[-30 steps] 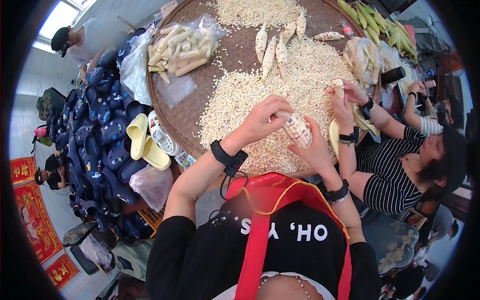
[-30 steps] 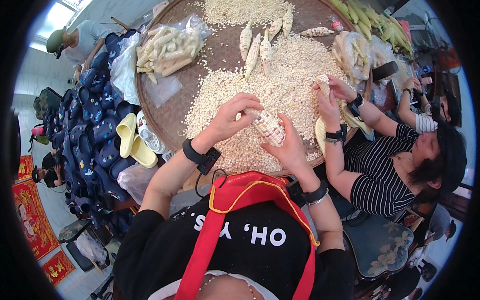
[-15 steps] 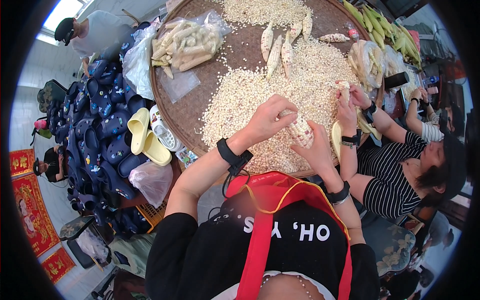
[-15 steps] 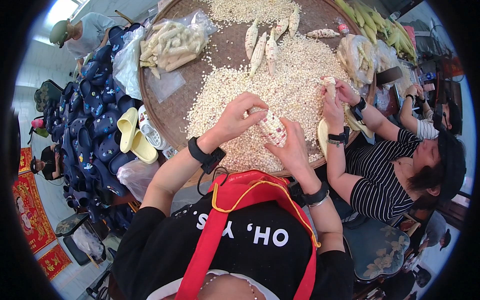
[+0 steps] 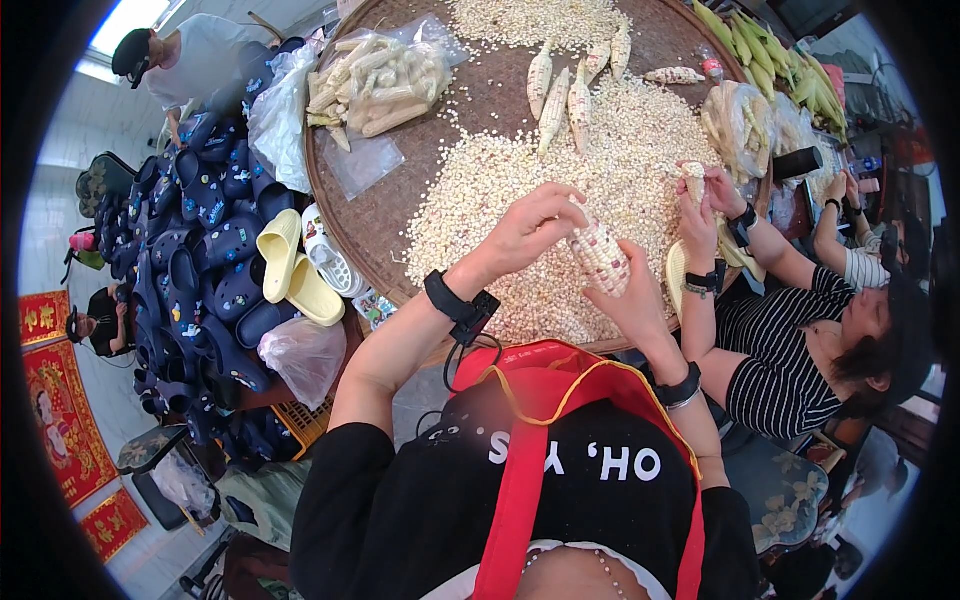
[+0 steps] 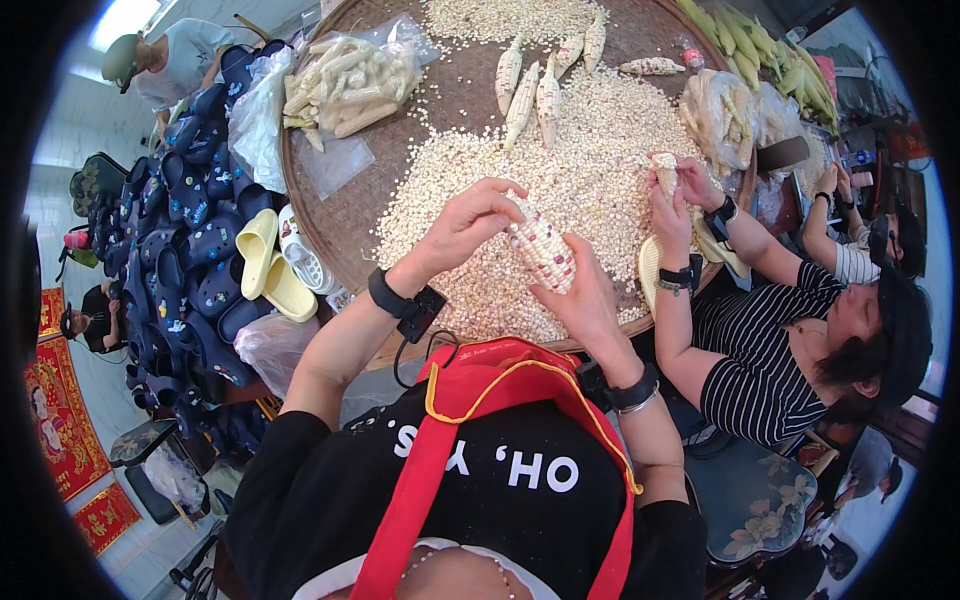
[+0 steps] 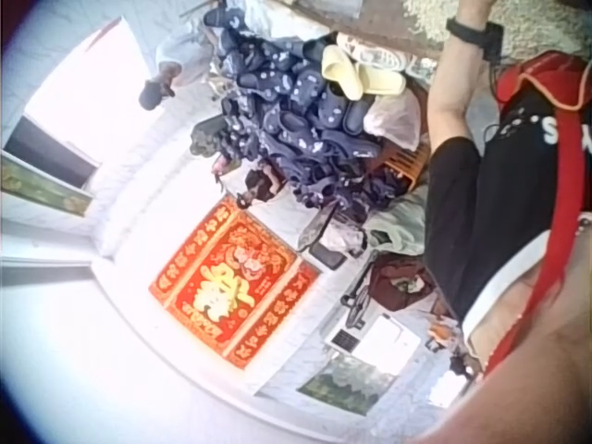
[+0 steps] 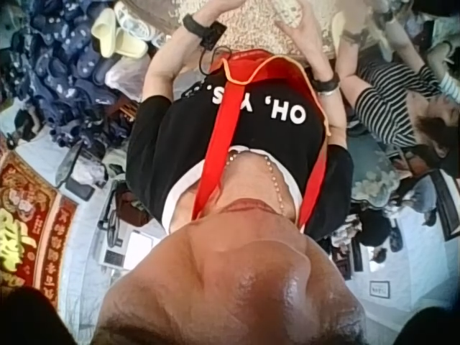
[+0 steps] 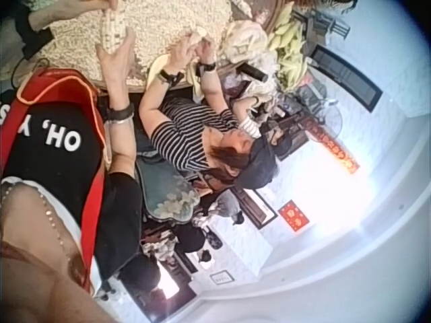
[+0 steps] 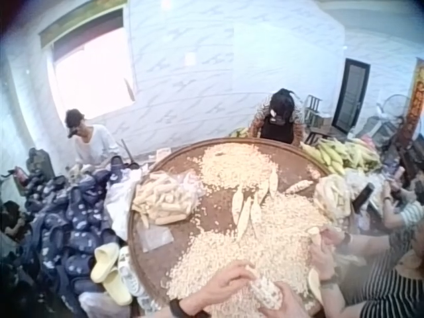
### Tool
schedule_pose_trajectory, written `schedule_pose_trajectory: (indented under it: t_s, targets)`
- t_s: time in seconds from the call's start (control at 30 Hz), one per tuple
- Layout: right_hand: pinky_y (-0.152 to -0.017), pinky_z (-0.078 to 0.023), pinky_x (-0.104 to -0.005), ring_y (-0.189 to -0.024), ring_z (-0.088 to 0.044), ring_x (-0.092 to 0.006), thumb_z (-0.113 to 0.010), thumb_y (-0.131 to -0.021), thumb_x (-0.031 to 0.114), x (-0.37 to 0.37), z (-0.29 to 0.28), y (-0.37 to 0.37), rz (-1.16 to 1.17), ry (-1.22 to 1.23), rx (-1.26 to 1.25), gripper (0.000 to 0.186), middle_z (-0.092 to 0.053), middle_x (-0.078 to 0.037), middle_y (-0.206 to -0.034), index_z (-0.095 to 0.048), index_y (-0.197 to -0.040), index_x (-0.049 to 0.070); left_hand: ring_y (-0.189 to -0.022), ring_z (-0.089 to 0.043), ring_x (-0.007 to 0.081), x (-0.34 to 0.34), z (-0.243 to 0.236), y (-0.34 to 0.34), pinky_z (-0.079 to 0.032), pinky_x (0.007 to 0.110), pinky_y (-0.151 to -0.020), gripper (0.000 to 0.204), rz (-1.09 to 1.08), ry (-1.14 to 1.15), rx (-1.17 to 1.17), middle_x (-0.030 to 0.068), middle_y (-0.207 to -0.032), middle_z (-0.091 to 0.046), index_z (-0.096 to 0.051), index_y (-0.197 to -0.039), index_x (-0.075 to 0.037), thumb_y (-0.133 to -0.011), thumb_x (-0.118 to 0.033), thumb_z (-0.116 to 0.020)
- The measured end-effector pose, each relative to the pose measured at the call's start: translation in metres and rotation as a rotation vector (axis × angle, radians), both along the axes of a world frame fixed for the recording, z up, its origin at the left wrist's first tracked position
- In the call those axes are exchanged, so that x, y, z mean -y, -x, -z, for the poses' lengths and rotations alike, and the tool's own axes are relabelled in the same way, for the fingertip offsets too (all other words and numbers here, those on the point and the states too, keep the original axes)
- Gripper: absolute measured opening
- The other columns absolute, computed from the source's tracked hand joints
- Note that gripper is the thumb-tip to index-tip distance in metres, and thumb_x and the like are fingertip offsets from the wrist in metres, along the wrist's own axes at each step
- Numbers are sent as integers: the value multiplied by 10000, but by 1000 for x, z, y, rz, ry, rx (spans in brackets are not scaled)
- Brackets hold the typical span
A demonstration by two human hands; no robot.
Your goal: Manually peeling kernels off of corn cobs into a pile on a large tray.
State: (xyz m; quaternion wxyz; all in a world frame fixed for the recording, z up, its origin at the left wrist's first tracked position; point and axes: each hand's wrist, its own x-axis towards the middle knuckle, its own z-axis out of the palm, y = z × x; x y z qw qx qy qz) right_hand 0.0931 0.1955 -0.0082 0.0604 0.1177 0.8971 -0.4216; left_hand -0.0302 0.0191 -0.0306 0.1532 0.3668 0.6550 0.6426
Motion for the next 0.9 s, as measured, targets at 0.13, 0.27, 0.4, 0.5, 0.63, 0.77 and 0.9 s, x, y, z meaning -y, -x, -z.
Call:
schedule_pose_trajectory:
  t_s: [0.13,0.27,0.4,0.5,0.63,0.77,0.9]
  targets:
    - [-866,-419,-333,-1017,-520,-233,-788,-639,182,0,-3,0,7,63,-40,748,-515,-155,-1090,-363,-1226,-5,-947,-521,163,-4,-14,-6,-444,285,-755,163,-23,-73,68,76,-1101,-525,-608,-988,-60,-834,-62,-555]
    - [-763,-468,-385,-889,-601,-308,-798,-635,235,3,-4,-3,-18,38,-94,737,-583,-200,-986,-377,-1201,22,-953,-530,207,-9,-20,-8,-444,303,-766,140,-61,76,-182,89,-1058,-525,-608,-973,-59,-843,-70,-556]
    - [-874,-411,-320,-1009,-506,-201,-805,-628,224,4,-10,-1,5,193,27,788,-511,-132,-1083,-362,-1239,-1,-946,-533,232,-12,-8,-8,-442,314,-774,129,-98,58,-279,93,-1025,-526,-610,-964,-56,-850,-79,-555]
    - [-828,-435,-296,-976,-515,-175,-799,-635,195,4,-8,-2,13,242,50,774,-512,-112,-1070,-358,-1243,8,-952,-535,228,-11,-8,-6,-442,325,-787,137,-106,69,-301,97,-1058,-531,-616,-968,-55,-851,-73,-548]
    - [-744,-465,-297,-856,-556,-154,-795,-654,184,1,1,-4,32,422,-23,748,-565,-93,-988,-356,-1230,1,-995,-537,269,-3,-15,-3,-448,329,-826,143,-36,15,-188,140,-1093,-519,-619,-974,-65,-847,-115,-576]
    - [-622,-467,-249,-759,-557,-113,-786,-661,166,2,-3,-2,59,521,71,749,-570,-77,-957,-347,-1246,5,-1018,-535,289,-2,-28,-6,-452,338,-825,147,2,83,-110,155,-1141,-502,-619,-970,-83,-833,-131,-602]
    - [-487,-424,-211,-631,-534,-76,-774,-670,157,4,-8,-1,71,540,134,737,-577,-58,-903,-345,-1252,15,-998,-545,300,-8,-15,-6,-460,346,-807,136,-75,50,-310,158,-1126,-514,-611,-958,-76,-831,-125,-602]
